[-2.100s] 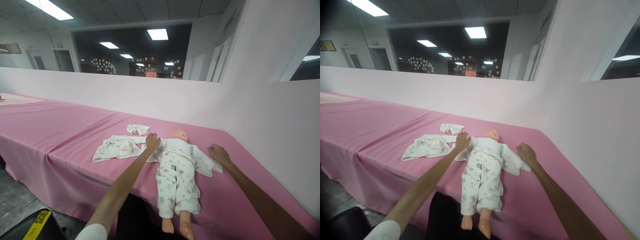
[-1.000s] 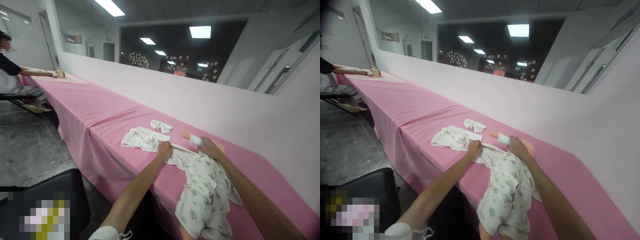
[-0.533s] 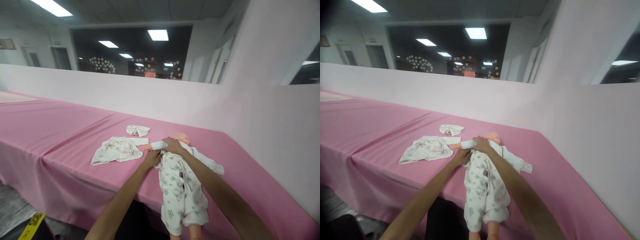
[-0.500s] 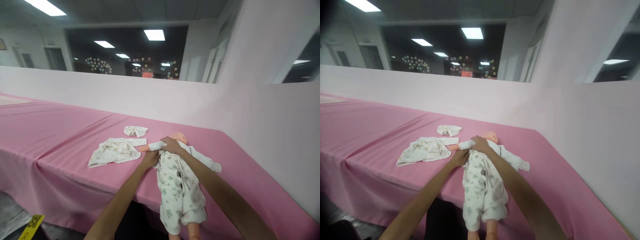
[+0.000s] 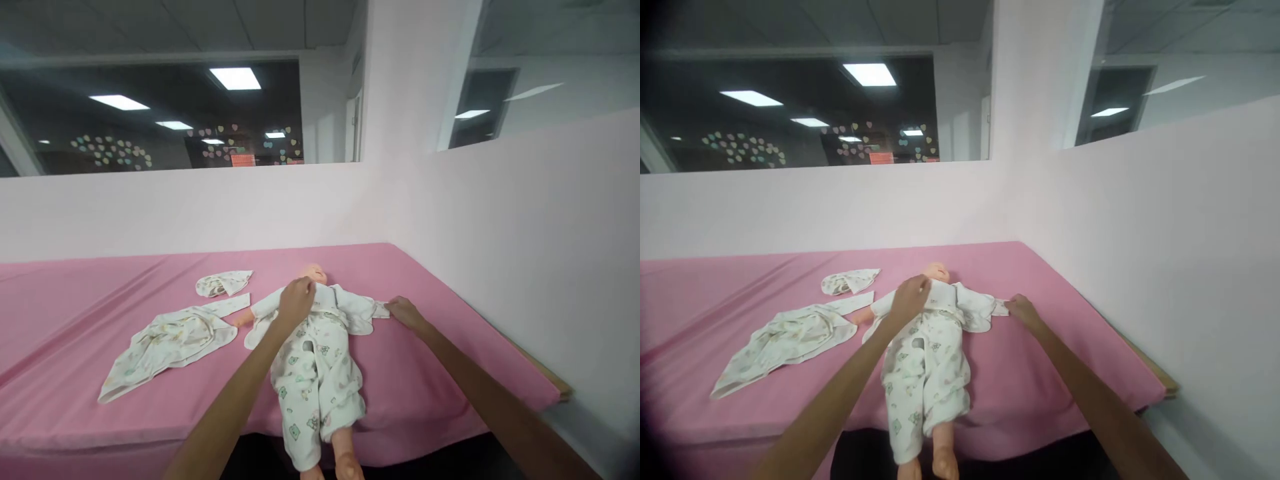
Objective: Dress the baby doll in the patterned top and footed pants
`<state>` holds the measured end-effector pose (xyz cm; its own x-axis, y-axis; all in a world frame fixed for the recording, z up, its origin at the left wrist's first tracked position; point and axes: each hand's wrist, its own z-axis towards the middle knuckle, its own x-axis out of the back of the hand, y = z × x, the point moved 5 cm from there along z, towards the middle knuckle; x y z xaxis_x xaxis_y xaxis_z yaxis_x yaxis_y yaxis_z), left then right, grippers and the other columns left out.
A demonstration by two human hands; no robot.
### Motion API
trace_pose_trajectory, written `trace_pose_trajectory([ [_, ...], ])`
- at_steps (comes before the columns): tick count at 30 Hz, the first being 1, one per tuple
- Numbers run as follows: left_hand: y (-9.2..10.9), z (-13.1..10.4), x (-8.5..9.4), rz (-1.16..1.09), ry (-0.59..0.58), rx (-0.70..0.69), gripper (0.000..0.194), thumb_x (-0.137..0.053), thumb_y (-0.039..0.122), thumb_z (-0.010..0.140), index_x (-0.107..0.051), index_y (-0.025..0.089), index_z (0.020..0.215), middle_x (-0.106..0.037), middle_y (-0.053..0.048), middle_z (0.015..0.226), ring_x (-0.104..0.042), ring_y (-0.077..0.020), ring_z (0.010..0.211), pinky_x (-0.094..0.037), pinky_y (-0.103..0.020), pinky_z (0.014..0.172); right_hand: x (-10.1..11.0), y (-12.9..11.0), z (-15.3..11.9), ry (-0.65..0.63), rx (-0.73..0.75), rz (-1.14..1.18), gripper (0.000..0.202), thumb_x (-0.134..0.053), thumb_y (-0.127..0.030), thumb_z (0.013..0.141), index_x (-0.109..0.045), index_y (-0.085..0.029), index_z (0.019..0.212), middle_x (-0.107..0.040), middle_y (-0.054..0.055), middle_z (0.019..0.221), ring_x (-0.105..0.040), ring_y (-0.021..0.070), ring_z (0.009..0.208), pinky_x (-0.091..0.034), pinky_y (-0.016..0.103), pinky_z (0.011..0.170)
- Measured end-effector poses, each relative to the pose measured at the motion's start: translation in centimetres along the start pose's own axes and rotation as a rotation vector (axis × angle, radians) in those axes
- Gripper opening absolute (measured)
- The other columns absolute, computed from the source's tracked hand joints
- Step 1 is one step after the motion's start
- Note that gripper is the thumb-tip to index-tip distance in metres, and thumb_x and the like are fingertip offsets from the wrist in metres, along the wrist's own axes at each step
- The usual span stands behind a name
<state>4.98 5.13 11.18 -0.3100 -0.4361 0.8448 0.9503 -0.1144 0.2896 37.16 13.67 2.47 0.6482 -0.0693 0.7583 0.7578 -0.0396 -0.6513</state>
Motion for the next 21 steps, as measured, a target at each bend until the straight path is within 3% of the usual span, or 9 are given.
trace_pose_trajectory([
  [2, 4.1, 2.1, -2.1, -0.021, -0.194, -0.207, 0.036, -0.032, 0.033, 0.099, -0.062, 0.02, 0.112, -0.068, -0.007, 0.118, -0.06, -0.0201, 0.113, -0.043, -0.029, 0.095, -1.3, -0.2, 0.0, 0.008, 0.027, 0.059, 0.028, -0.054, -0.029, 0.083, -0.061, -0.016, 0.107, -0.068, 0.009, 0.107, -0.064, 0.0173, 0.089, -0.046, 0.023, 0.067],
  [5, 6.4, 3.8, -5.2, 0.039, -0.371, -0.279, 0.033, -0.046, 0.033, 0.094, -0.063, 0.019, 0.119, -0.067, -0.008, 0.124, -0.061, -0.0219, 0.115, -0.046, -0.03, 0.094, -1.8, -0.6, 0.0, 0.025, 0.056, 0.084, 0.031, -0.052, -0.018, 0.08, -0.061, -0.019, 0.109, -0.069, 0.005, 0.106, -0.064, 0.0157, 0.089, -0.045, 0.022, 0.069],
  [9, 5.3, 4.1, -7.6, 0.156, -0.442, -0.219, 0.035, -0.053, 0.025, 0.087, -0.063, 0.016, 0.119, -0.066, -0.014, 0.125, -0.061, -0.0289, 0.116, -0.046, -0.038, 0.095, 1.5, 0.9, 0.6, 0.102, 0.017, 0.034, 0.025, -0.045, -0.018, 0.084, -0.065, -0.024, 0.099, -0.069, 0.002, 0.095, -0.062, 0.0172, 0.085, -0.043, 0.026, 0.072],
  [12, 4.4, 3.8, -7.9, 0.208, -0.46, -0.203, 0.041, -0.049, 0.021, 0.087, -0.059, 0.015, 0.126, -0.062, -0.015, 0.131, -0.057, -0.0287, 0.122, -0.043, -0.039, 0.1, 5.4, 3.9, 1.1, 0.243, -0.141, -0.04, 0.032, -0.034, -0.023, 0.092, -0.062, -0.021, 0.108, -0.066, 0.011, 0.107, -0.061, 0.0247, 0.094, -0.043, 0.034, 0.076],
  [14, 4.2, 3.7, -7.8, 0.229, -0.472, -0.204, 0.042, -0.047, 0.022, 0.088, -0.058, 0.016, 0.128, -0.062, -0.013, 0.132, -0.056, -0.0276, 0.123, -0.042, -0.037, 0.102, 6.8, 5.6, 1.1, 0.301, -0.241, -0.082, 0.038, -0.029, -0.022, 0.094, -0.059, -0.016, 0.116, -0.064, 0.017, 0.11, -0.06, 0.0286, 0.097, -0.043, 0.038, 0.077],
  [17, 4.4, 3.7, -7.7, 0.256, -0.482, -0.217, 0.043, -0.047, 0.023, 0.088, -0.057, 0.016, 0.129, -0.06, -0.013, 0.135, -0.055, -0.0277, 0.124, -0.041, -0.038, 0.103, 6.2, 6.0, 0.6, 0.321, -0.264, -0.142, 0.036, -0.03, -0.018, 0.094, -0.06, -0.012, 0.114, -0.063, 0.02, 0.108, -0.059, 0.0316, 0.103, -0.041, 0.043, 0.084],
  [21, 5.8, 3.9, -8.2, 0.29, -0.504, -0.25, 0.04, -0.05, 0.019, 0.085, -0.061, 0.015, 0.123, -0.062, -0.017, 0.128, -0.057, -0.031, 0.12, -0.043, -0.042, 0.1, 2.8, 2.6, -0.4, 0.334, -0.168, -0.193, 0.035, -0.037, -0.029, 0.096, -0.06, -0.013, 0.118, -0.055, 0.021, 0.125, -0.049, 0.0337, 0.12, -0.034, 0.046, 0.096],
])
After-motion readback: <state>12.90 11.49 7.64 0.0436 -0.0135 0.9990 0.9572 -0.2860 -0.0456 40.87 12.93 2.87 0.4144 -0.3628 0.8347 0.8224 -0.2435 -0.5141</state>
